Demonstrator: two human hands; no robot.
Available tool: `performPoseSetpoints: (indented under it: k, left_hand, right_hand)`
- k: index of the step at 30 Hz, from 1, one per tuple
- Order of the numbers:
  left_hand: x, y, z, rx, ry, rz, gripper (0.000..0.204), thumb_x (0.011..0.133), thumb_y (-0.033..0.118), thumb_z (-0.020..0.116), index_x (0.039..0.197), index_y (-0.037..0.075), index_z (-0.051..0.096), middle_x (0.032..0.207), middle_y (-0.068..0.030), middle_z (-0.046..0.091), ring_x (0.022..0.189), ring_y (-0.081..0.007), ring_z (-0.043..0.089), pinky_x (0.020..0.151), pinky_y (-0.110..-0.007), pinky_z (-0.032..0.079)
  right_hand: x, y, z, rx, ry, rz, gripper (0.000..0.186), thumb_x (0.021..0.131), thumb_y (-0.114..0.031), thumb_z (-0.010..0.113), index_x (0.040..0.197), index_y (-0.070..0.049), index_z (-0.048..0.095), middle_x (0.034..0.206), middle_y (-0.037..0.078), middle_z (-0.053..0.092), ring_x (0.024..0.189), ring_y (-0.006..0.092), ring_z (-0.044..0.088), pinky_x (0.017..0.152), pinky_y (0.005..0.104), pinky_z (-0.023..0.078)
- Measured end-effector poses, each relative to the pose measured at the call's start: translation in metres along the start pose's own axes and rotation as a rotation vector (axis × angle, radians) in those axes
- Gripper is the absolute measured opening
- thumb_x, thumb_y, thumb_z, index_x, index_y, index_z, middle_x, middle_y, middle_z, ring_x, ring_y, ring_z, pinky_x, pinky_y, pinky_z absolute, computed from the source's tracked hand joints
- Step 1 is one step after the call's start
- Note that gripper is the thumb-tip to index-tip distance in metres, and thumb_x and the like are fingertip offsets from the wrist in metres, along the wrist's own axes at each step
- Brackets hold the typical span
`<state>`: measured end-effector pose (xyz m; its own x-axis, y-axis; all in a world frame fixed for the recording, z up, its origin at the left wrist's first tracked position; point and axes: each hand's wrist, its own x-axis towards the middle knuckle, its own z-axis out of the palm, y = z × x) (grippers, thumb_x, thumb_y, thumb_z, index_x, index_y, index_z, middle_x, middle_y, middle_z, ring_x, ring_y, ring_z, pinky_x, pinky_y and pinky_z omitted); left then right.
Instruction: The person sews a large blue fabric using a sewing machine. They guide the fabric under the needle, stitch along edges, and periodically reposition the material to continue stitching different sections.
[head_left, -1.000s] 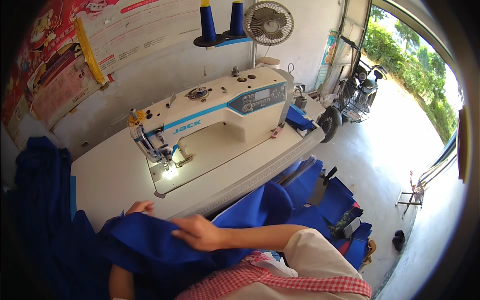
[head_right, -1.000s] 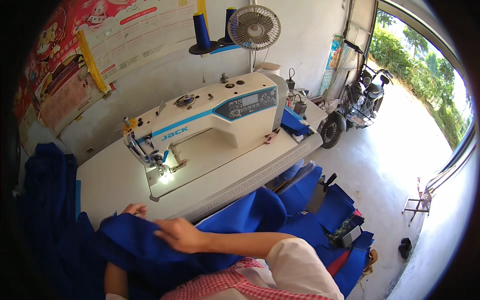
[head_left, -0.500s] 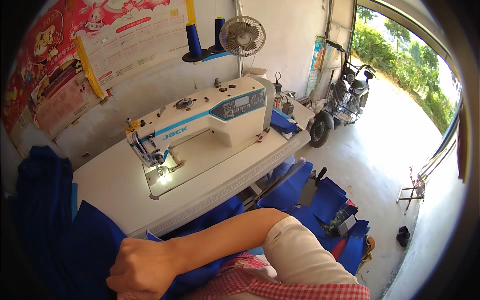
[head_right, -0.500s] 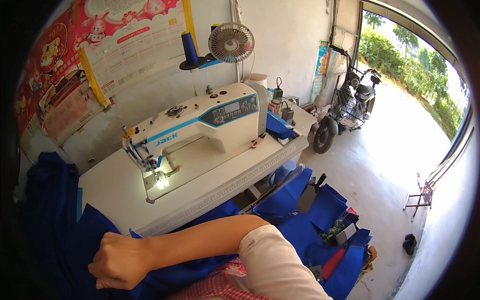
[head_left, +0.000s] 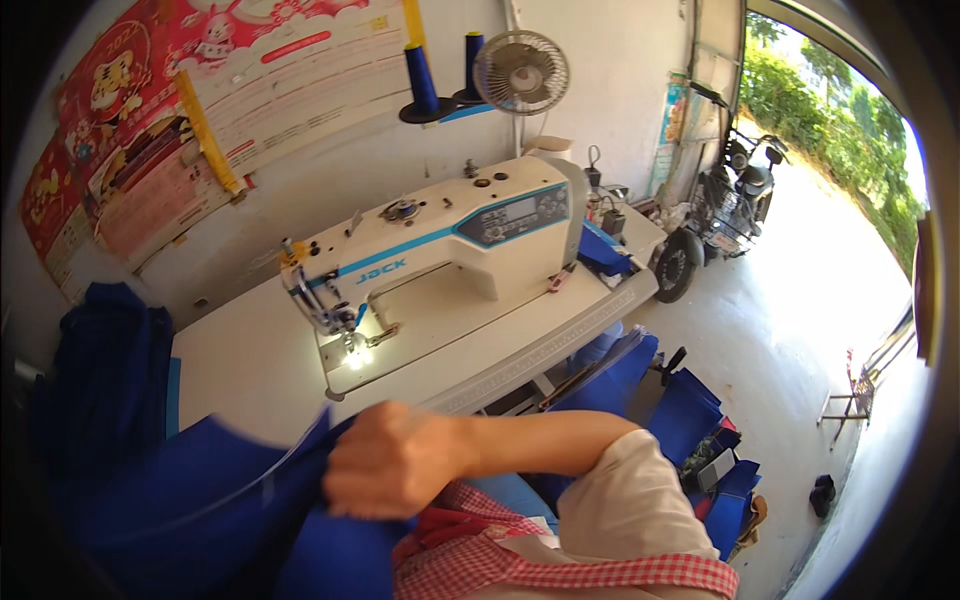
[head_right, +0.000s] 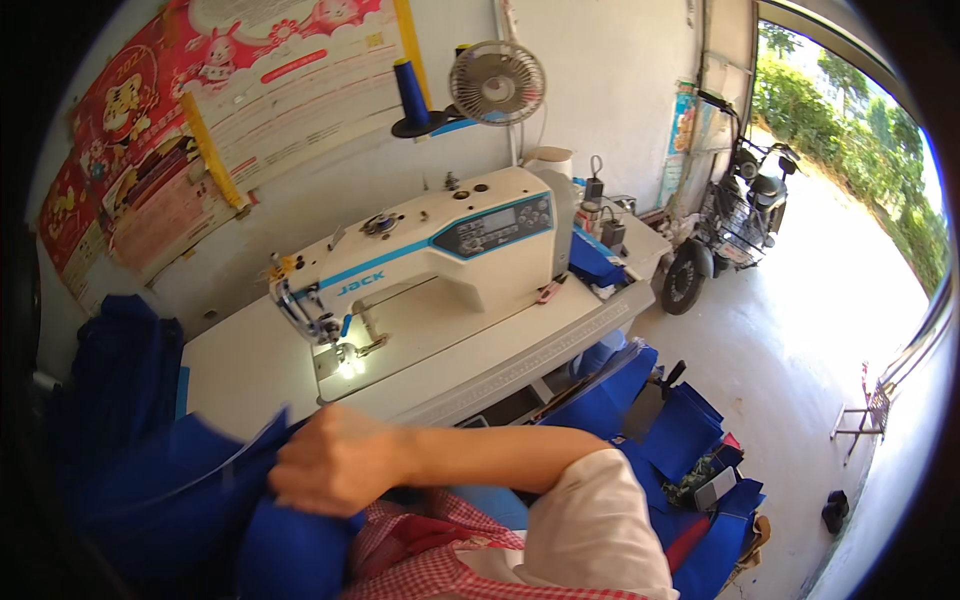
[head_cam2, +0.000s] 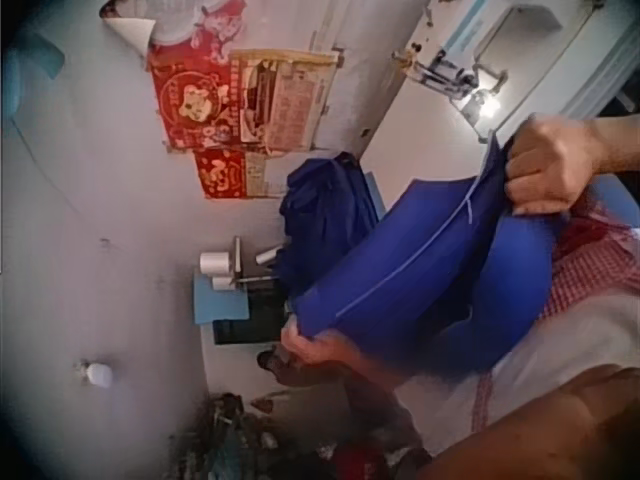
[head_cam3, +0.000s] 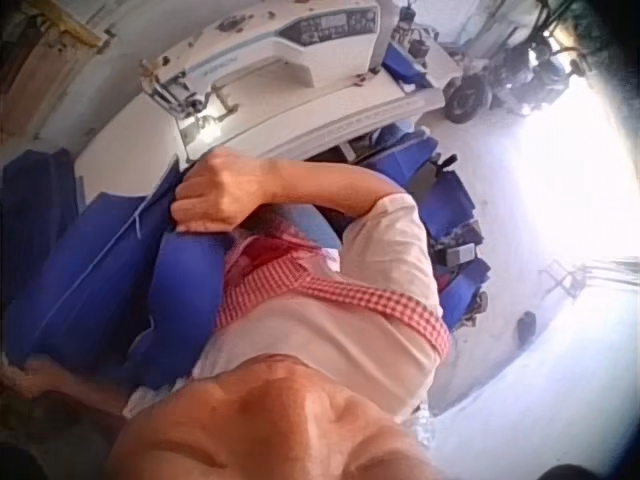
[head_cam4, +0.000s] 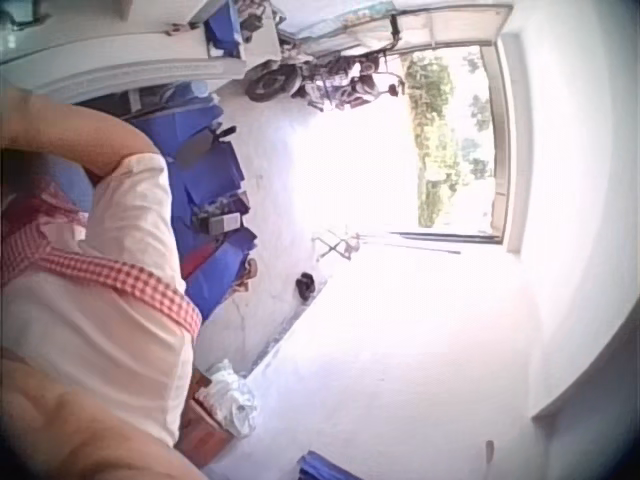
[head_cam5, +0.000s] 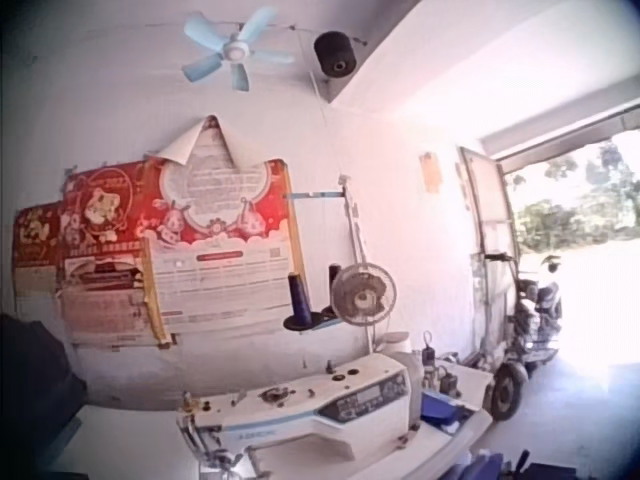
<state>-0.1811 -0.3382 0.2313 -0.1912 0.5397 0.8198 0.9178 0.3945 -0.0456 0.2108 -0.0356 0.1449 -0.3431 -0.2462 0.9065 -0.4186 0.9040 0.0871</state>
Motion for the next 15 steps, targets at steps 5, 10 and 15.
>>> performPoseSetpoints:
  k: [5,10,15]
  left_hand:
    - [-0.011,0.178,0.159,-0.852,-1.164,0.027,0.013,0.084,0.006,0.065,0.088,-0.005,0.06,0.077,-0.0101,0.059,0.071,-0.0181,0.055,0.07,-0.028,0.046]
    - [-0.011,0.242,0.182,-1.407,-1.507,-0.106,0.028,0.097,0.025,0.06,0.09,-0.002,0.06,0.077,0.0013,0.055,0.074,-0.0072,0.047,0.068,-0.027,0.043]
    - [0.004,0.247,0.206,-1.45,-1.659,0.071,0.038,0.096,0.035,0.062,0.088,-0.002,0.06,0.072,0.0018,0.05,0.071,-0.0083,0.044,0.068,-0.027,0.043]
  right_hand:
    - [-0.142,0.024,-0.077,-0.542,-0.704,0.833,0.012,0.084,-0.022,0.066,0.09,-0.011,0.064,0.077,0.006,0.065,0.066,0.0286,0.065,0.056,0.0405,0.052]
    - [-0.077,0.004,-0.036,-0.23,-0.369,0.846,0.055,0.071,-0.019,0.079,0.121,-0.007,0.058,0.112,0.011,0.062,0.104,0.0297,0.058,0.088,0.0398,0.048]
    - [-0.113,0.032,-0.014,0.076,-0.555,0.874,0.038,0.073,-0.011,0.077,0.109,-0.006,0.066,0.106,0.011,0.066,0.096,0.0306,0.059,0.09,0.041,0.045]
